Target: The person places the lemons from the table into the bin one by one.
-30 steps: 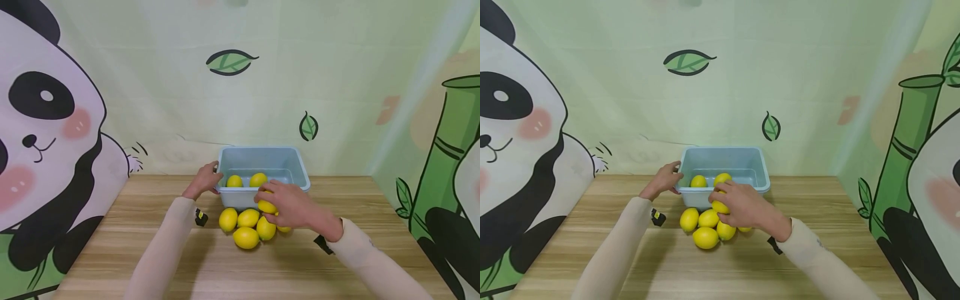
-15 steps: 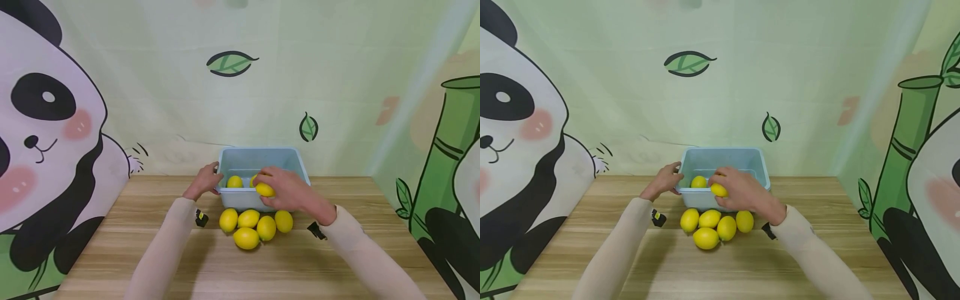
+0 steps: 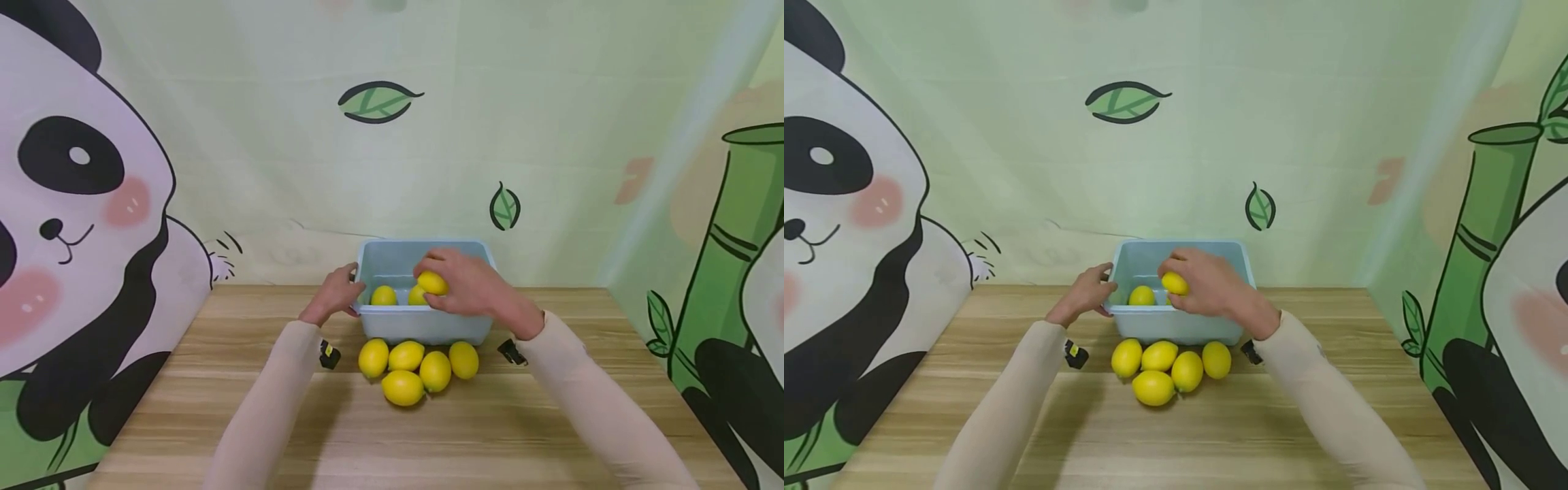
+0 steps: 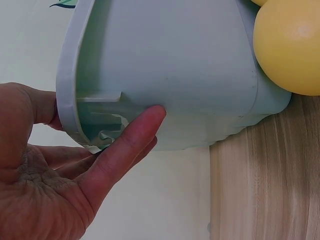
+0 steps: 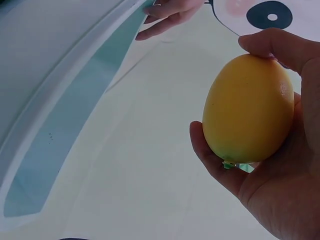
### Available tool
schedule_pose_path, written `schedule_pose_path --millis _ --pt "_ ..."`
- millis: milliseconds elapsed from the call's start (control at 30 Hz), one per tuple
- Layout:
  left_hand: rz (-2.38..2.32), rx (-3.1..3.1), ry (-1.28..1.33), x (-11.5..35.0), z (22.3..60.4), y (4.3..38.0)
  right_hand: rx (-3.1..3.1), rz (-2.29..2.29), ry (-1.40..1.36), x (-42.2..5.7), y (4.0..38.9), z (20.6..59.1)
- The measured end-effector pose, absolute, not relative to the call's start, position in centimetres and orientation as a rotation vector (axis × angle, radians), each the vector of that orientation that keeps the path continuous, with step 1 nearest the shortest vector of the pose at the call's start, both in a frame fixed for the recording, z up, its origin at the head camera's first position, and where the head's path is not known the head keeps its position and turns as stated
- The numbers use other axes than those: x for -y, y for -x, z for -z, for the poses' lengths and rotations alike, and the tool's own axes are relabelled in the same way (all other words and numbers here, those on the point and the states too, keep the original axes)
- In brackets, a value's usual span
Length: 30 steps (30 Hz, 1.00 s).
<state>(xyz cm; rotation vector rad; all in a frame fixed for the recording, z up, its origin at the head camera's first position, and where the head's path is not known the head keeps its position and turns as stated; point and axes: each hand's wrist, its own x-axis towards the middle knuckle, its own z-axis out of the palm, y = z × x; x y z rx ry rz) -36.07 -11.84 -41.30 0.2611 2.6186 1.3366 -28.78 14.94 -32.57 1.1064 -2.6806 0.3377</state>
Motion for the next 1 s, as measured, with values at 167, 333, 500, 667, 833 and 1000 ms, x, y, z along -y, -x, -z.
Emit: schedule_pose_path --millis 167,333,500,667,833,1000 --pt "-1.324 -2.612 -0.241 11.8 41.4 36.1 2.703 -0.344 -1.09 -15.0 29.9 32.2" --pt "-1.326 -2.612 -0.241 11.8 41.4 36.1 2.736 -0.345 -1.04 -15.1 31.0 31.9" --pt "-1.333 -2.606 -0.235 11.8 41.3 36.1 2.805 -0.337 -0.996 -15.2 32.3 31.7" --pt "-1.329 -2.6 -0.225 11.9 41.2 36.1 2.844 -0.324 -0.954 -15.3 33.8 31.4" --pt "-1.333 -2.599 -0.231 11.8 41.2 36.2 2.905 -0.324 -0.895 -15.6 35.4 31.3" --pt "-1.326 -2.604 -0.227 11.8 41.3 36.3 2.934 -0.337 -0.868 -16.0 36.7 31.5"
